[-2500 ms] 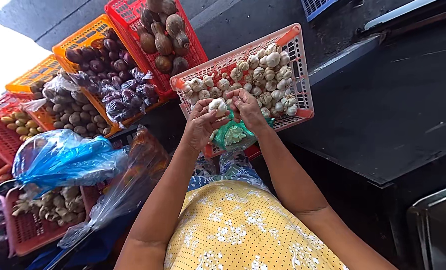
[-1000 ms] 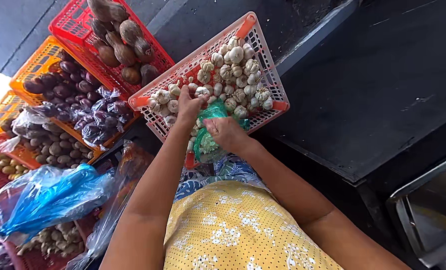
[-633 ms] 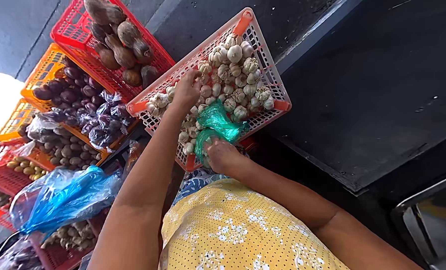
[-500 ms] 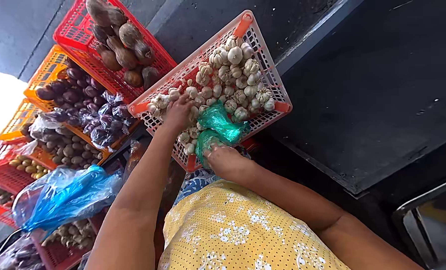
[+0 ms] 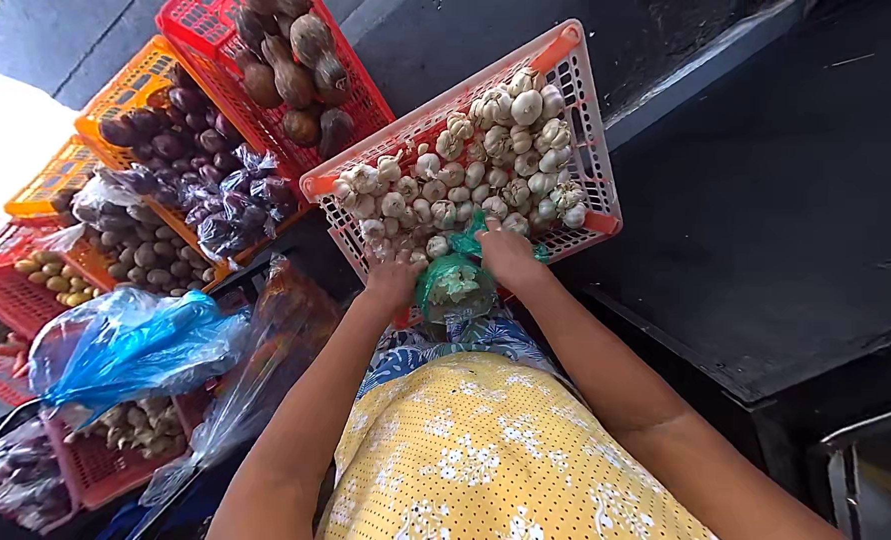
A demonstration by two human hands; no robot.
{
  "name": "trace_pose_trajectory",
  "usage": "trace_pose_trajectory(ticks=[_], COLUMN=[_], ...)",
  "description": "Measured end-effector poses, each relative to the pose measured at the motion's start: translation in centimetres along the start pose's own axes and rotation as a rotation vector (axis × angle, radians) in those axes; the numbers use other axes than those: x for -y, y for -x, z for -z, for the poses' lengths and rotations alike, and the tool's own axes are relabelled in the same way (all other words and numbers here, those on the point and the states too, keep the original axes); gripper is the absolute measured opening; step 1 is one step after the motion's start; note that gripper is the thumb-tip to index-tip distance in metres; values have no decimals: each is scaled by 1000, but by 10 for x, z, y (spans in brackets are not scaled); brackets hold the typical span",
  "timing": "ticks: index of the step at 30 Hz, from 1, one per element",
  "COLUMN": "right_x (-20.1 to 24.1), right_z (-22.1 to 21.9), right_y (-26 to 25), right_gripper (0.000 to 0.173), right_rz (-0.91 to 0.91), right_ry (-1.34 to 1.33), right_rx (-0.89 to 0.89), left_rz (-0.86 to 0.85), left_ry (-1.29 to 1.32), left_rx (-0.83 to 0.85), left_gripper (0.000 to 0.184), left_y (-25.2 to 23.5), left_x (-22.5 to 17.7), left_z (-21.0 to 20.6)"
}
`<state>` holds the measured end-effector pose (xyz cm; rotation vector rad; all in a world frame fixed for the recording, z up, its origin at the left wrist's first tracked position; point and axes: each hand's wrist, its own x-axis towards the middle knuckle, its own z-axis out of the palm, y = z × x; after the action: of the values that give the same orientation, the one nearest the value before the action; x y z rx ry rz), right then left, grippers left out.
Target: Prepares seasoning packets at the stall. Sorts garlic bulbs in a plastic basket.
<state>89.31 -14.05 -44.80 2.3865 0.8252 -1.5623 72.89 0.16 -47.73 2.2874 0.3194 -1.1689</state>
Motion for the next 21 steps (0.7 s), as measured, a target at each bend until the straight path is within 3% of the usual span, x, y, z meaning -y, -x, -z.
trace_pose_trajectory(ticks=[2, 4, 7, 11, 13, 16, 19, 21], right_x=[-7, -8, -3, -3, -7, -9, -4, 3], right_z=[-11, -22, -26, -11, 2, 20, 28, 32], right_y=[16, 26, 27, 21, 14, 8, -14, -34], right_gripper=[24, 20, 28, 41, 46, 58, 31, 20], right_rz=[13, 26, 25, 8, -4, -6, 57, 94], right_ry=[59, 81, 90, 7, -37, -116, -180, -241], right_rx=[-17, -69, -59, 42, 88, -85, -399, -449], left_rz=[17, 1, -110, -200, -196, -223, -163, -33], left_ry=[28, 46, 70, -59, -90, -86, 9, 85], left_rx=[-20, -169, -373, -213, -208, -297, -259, -179], left_gripper=[48, 37, 36, 57, 57, 46, 44, 48], left_y=[-2, -12, -44, -88, -94, -81, -60, -46], left_x=[-6, -9, -13, -25, -27, -27, -19, -9], left_z=[19, 38, 57, 57, 46, 36, 27, 26])
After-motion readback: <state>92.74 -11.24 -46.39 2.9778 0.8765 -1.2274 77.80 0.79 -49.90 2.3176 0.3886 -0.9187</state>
